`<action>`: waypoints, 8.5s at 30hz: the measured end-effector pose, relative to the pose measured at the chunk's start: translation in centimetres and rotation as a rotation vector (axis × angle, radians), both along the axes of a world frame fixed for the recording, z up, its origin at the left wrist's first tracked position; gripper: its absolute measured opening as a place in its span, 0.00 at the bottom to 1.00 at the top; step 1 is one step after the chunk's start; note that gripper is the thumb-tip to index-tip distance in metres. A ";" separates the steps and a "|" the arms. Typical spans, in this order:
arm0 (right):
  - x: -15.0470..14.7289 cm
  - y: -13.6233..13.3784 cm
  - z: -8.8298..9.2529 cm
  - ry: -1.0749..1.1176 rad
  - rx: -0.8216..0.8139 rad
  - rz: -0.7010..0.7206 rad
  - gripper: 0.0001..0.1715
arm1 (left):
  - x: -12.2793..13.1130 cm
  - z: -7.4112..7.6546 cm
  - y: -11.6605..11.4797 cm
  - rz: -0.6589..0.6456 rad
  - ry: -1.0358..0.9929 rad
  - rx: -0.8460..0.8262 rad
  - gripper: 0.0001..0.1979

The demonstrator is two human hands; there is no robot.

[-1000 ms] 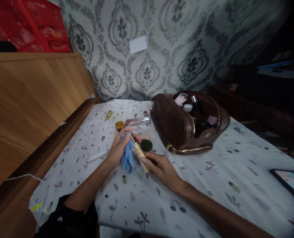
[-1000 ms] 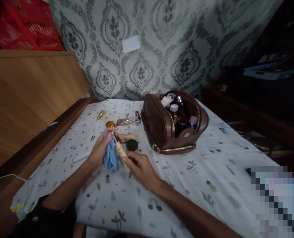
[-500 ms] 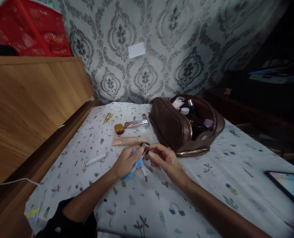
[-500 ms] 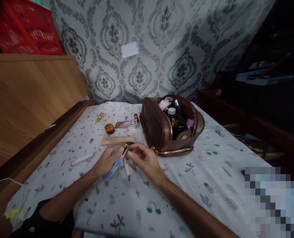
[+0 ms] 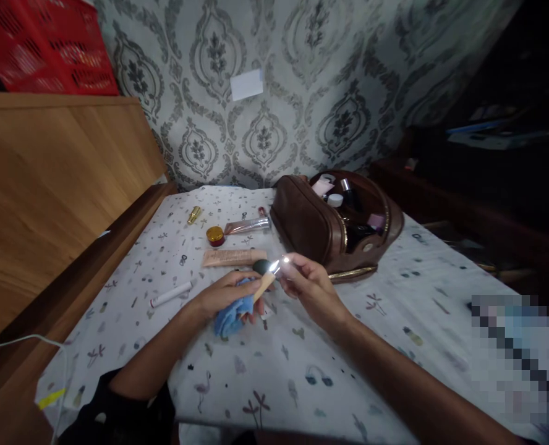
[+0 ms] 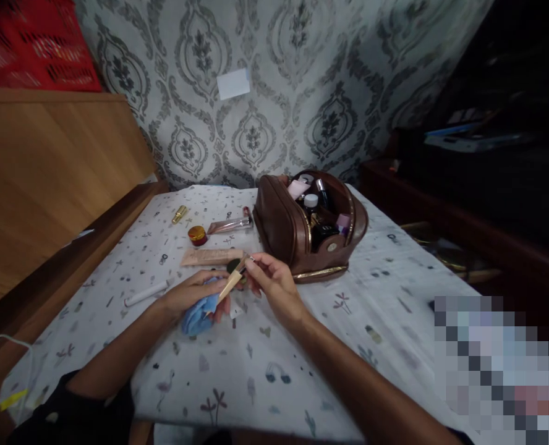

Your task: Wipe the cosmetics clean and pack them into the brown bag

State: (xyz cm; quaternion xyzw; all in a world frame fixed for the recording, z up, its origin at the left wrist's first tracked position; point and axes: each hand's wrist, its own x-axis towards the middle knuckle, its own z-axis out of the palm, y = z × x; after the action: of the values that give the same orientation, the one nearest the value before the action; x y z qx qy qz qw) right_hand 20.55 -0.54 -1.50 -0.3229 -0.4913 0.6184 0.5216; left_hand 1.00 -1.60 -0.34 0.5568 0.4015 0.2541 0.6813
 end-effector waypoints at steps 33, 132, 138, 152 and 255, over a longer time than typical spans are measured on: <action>0.0 0.7 -1.3 0.093 -0.045 0.132 0.26 | 0.8 -0.5 -0.5 0.032 -0.021 0.038 0.27; -0.9 -1.2 -1.1 -0.044 -0.300 0.570 0.27 | 1.2 -0.8 0.5 0.594 -0.152 0.313 0.27; -0.8 -1.2 -0.8 -0.004 -0.293 0.544 0.28 | 1.1 -0.9 0.3 0.458 -0.247 0.191 0.27; -0.9 -1.0 -1.3 -0.111 -0.257 0.558 0.28 | 0.8 -1.8 0.7 0.546 -0.144 0.260 0.26; 9.9 14.0 14.4 -2.204 0.409 -0.392 0.18 | 0.5 -1.9 0.6 0.043 0.163 0.296 0.22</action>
State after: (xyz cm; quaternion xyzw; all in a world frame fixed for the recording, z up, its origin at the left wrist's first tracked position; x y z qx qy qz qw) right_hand 30.42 13.50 12.92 -0.6708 -0.7151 -0.1861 -0.0637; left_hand 1.55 -0.97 -2.22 0.6611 0.4256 0.2790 0.5513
